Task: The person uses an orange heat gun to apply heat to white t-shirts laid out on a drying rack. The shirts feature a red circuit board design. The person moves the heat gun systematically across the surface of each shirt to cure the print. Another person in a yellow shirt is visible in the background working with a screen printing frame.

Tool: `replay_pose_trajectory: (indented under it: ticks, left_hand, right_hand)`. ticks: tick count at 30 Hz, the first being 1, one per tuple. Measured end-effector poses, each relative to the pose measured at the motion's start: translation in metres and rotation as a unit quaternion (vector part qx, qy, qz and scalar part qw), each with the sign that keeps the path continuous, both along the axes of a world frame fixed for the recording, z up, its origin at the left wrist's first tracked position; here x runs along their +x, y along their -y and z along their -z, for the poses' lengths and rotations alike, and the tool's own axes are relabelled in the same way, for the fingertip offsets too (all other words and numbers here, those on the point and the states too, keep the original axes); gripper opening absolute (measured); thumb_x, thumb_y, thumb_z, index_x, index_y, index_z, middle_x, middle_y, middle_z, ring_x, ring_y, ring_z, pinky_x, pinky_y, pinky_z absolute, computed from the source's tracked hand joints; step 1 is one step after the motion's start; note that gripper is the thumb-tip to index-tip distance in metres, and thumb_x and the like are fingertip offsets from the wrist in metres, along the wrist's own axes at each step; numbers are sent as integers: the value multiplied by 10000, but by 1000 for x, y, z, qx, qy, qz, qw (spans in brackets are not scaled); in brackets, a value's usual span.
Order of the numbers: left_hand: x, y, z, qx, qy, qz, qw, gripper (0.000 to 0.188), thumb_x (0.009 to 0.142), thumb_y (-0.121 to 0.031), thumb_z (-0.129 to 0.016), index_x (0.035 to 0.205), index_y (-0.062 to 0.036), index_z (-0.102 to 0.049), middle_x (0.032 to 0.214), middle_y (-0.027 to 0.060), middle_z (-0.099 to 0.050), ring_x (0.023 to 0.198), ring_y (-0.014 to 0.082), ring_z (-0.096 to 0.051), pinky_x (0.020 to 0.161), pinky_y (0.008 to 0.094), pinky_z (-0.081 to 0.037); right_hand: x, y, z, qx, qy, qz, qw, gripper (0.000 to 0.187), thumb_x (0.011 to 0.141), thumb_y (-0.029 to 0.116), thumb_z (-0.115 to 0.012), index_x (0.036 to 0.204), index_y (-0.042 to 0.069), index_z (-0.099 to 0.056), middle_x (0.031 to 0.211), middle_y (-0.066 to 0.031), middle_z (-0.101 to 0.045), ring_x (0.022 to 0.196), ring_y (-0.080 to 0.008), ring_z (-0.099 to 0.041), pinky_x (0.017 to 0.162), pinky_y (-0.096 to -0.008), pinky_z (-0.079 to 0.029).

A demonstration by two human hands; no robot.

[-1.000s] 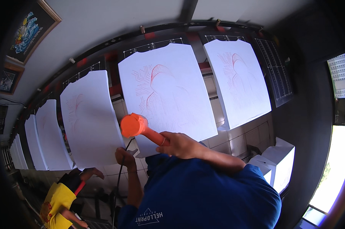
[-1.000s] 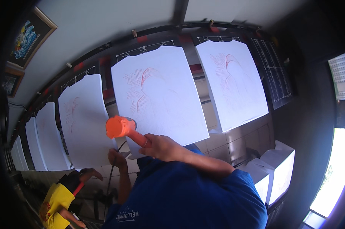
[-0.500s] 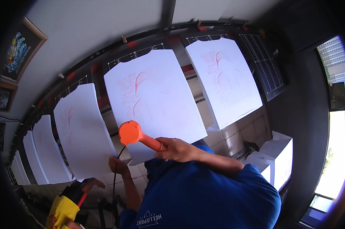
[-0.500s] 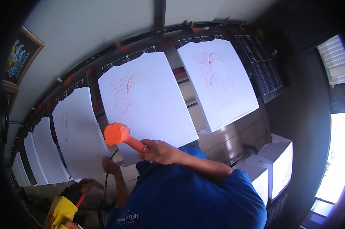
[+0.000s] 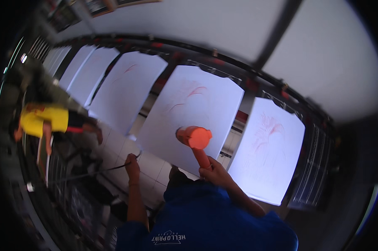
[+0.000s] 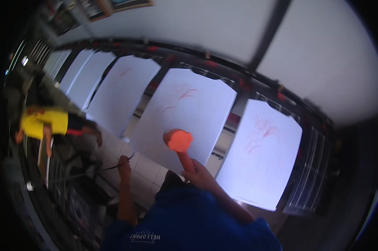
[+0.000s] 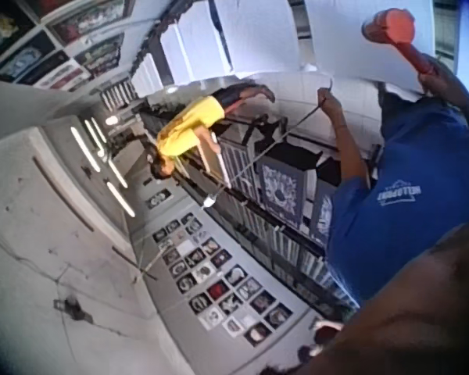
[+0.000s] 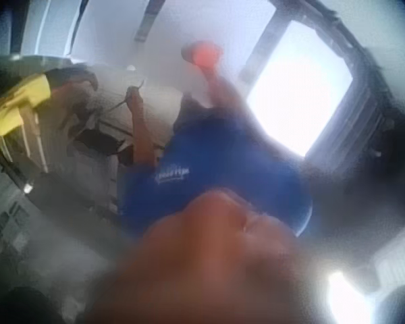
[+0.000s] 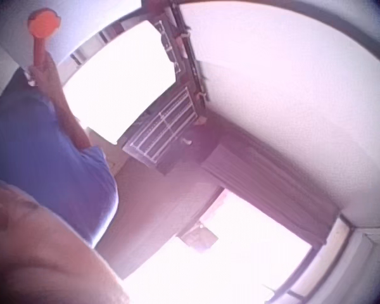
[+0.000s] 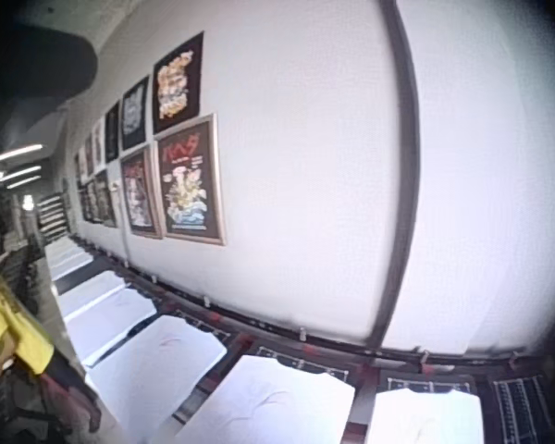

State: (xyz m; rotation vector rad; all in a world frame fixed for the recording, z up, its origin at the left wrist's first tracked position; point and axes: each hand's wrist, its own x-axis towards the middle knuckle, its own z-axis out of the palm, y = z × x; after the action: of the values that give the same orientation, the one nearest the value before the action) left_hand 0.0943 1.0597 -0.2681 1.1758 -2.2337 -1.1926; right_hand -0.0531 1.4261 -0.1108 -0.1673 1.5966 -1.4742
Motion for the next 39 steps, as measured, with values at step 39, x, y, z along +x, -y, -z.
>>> replay_pose_trajectory:
  ticks: [39]
  left_hand:
    - [397, -1058, -364, 76, -80, -744, 659, 482, 1038, -337, -417, 765, 22, -584, 618, 72, -602, 547, 136, -570, 545, 313, -463]
  right_hand:
    - [438, -293, -29, -97, 92, -866, 481, 403, 955, 302, -568, 1196, -15, -508, 780, -72, -590, 636, -137, -602, 510, -242, -462]
